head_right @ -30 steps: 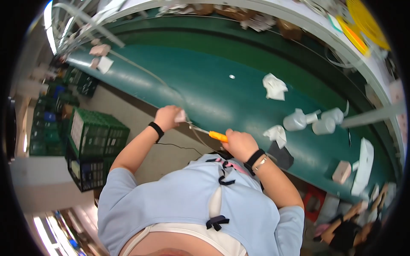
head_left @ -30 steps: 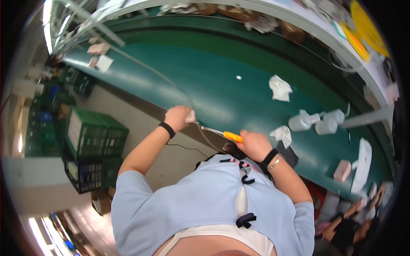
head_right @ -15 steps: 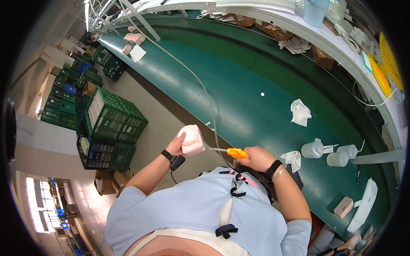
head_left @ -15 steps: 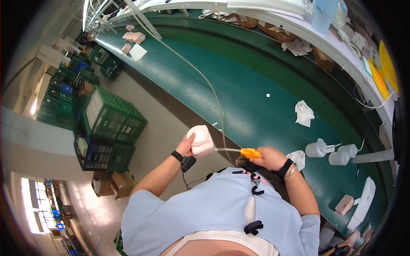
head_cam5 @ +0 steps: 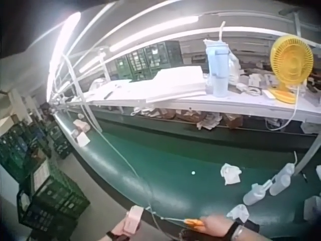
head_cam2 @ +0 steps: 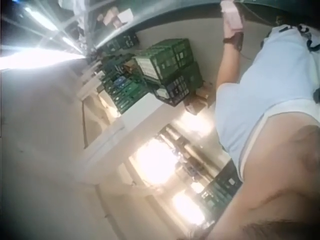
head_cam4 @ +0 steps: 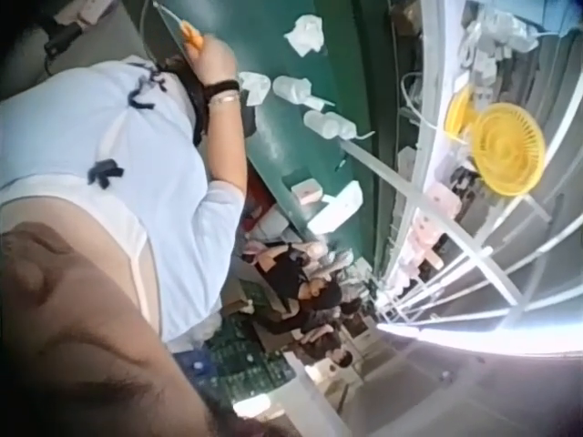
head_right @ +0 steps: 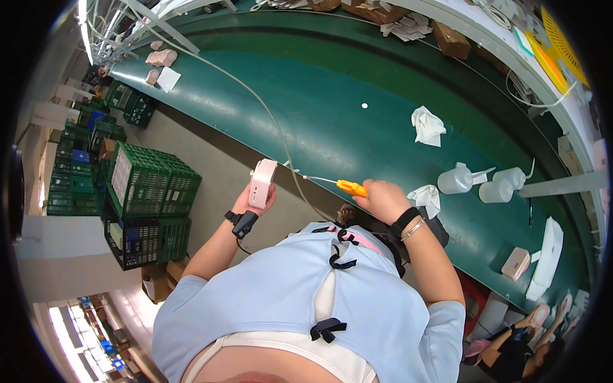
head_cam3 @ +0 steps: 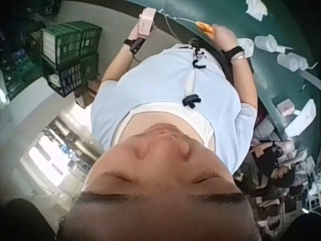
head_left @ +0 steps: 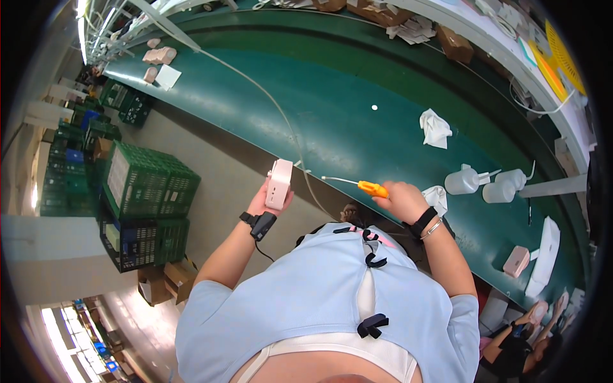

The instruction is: The person cleans pink electronic devices by applying liquid from a bottle to a cloth and wiping the surfaces. They also use an air duster on the devices before setting them back down on the workbench.

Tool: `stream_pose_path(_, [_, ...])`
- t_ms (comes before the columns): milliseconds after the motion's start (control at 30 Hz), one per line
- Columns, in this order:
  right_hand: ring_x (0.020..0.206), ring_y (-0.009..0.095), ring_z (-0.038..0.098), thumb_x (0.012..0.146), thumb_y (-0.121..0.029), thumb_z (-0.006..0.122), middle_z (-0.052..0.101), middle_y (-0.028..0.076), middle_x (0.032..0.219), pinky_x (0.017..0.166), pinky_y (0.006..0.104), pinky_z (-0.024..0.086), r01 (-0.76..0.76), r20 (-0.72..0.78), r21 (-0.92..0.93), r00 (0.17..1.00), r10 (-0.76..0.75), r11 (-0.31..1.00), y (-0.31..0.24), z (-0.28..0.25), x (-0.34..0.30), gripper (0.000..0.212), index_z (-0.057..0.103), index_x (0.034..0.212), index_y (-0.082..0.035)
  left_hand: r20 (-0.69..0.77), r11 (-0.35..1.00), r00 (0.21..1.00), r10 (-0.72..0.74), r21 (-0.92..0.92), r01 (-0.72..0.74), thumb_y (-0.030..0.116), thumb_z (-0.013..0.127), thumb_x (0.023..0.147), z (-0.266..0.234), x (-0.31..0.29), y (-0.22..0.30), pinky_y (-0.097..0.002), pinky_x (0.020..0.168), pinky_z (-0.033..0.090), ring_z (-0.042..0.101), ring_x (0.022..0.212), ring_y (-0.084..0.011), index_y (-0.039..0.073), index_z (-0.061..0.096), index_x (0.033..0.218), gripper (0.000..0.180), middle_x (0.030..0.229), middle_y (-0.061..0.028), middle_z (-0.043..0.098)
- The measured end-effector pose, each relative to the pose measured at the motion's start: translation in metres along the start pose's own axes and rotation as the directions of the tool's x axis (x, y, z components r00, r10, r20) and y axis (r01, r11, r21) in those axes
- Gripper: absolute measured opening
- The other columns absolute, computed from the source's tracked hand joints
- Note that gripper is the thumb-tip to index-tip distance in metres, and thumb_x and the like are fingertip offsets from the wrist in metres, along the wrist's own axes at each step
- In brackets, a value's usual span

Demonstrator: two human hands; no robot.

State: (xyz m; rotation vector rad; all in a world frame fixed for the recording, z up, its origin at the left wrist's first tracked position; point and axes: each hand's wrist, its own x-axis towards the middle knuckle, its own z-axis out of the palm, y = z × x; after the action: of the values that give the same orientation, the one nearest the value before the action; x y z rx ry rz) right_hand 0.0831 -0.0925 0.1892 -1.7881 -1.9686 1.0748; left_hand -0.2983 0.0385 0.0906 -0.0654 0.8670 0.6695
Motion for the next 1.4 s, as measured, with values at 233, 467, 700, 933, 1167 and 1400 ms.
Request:
stream_pose_path(233, [0.076, 0.042, 0.063, 0.085, -0.036, 0.068, 0.065, 0.022, 0.079, 0.066, 0.0473, 0.050, -0.073, -0.182, -0.071, 0.982, 0.059, 0.995, -0.015, -0.001, -0.012, 0.035, 0.063, 0.086, -0.001, 0.040, 0.997, 0.999, 0.016, 0.075, -0.019, 0.036, 0.050, 0.101, 0.018, 0.008, -0.008, -0.0472, 0.097, 0.052, 0.061, 0.115, -0.0293, 0.007, 0.048, 0.136, 0.045, 0.126, -0.0134, 0.062])
stream_pose_path(467, [0.075, 0.042, 0.063, 0.084, -0.034, 0.069, 0.065, 0.023, 0.077, 0.065, 0.0475, 0.050, -0.050, -0.006, -0.075, 0.999, 0.050, 0.996, -0.003, 0.000, -0.021, 0.035, 0.062, 0.086, 0.000, 0.154, 0.841, 0.987, 0.054, 0.525, -0.128, 0.031, 0.055, 0.100, 0.028, -0.007, 0.006, -0.0371, 0.093, 0.055, 0.063, 0.110, -0.0224, 0.005, 0.053, 0.131, 0.041, 0.122, -0.0141, 0.063])
stream_pose_path(700, [0.066, 0.035, 0.064, 0.084, -0.031, 0.071, 0.066, 0.020, 0.075, 0.061, 0.0407, 0.049, -0.033, 0.057, 0.209, 0.998, 0.021, 0.977, -0.003, 0.007, -0.025, 0.034, 0.062, 0.088, 0.002, 0.257, 0.925, 0.965, -0.055, -0.351, 0.146, 0.034, 0.058, 0.096, 0.020, -0.003, -0.005, -0.0400, 0.089, 0.055, 0.064, 0.100, -0.0236, 0.007, 0.053, 0.132, 0.044, 0.114, -0.0127, 0.063])
stream_pose_path(933, [0.070, 0.032, 0.062, 0.086, -0.025, 0.071, 0.066, 0.019, 0.081, 0.064, 0.0369, 0.049, -0.171, -0.092, 0.339, 0.973, 0.213, 0.925, 0.000, 0.021, -0.051, 0.029, 0.063, 0.093, 0.002, 0.490, 0.909, 0.853, -0.179, -0.250, 0.334, 0.029, 0.055, 0.097, 0.074, -0.013, -0.001, -0.0395, 0.091, 0.054, 0.063, 0.091, -0.0206, 0.008, 0.050, 0.136, 0.045, 0.110, -0.0150, 0.058])
stream_pose_path(1167, [0.089, 0.016, 0.062, 0.086, -0.009, 0.071, 0.066, 0.006, 0.099, 0.078, 0.0280, 0.049, 0.013, -0.538, 0.678, 0.690, 0.485, 0.735, 0.052, 0.090, -0.153, 0.023, 0.065, 0.106, 0.001, 0.812, 0.457, 0.513, -0.277, -0.359, 0.814, 0.024, 0.052, 0.098, 0.134, 0.006, -0.064, -0.0368, 0.085, 0.055, 0.063, 0.090, -0.0190, 0.011, 0.047, 0.139, 0.043, 0.104, -0.0112, 0.052])
stream_pose_path(1400, [0.089, 0.015, 0.063, 0.092, -0.020, 0.070, 0.065, 0.005, 0.095, 0.077, 0.0249, 0.050, -0.044, -0.547, 0.837, -0.108, 0.830, 0.545, 0.151, 0.201, -0.251, 0.032, 0.061, 0.114, 0.002, 0.767, 0.537, 0.443, -0.464, -0.153, 0.829, 0.032, 0.048, 0.100, 0.169, 0.019, -0.125, -0.0348, 0.065, 0.054, 0.059, 0.076, -0.0190, 0.014, 0.047, 0.138, 0.042, 0.098, -0.0103, 0.049])
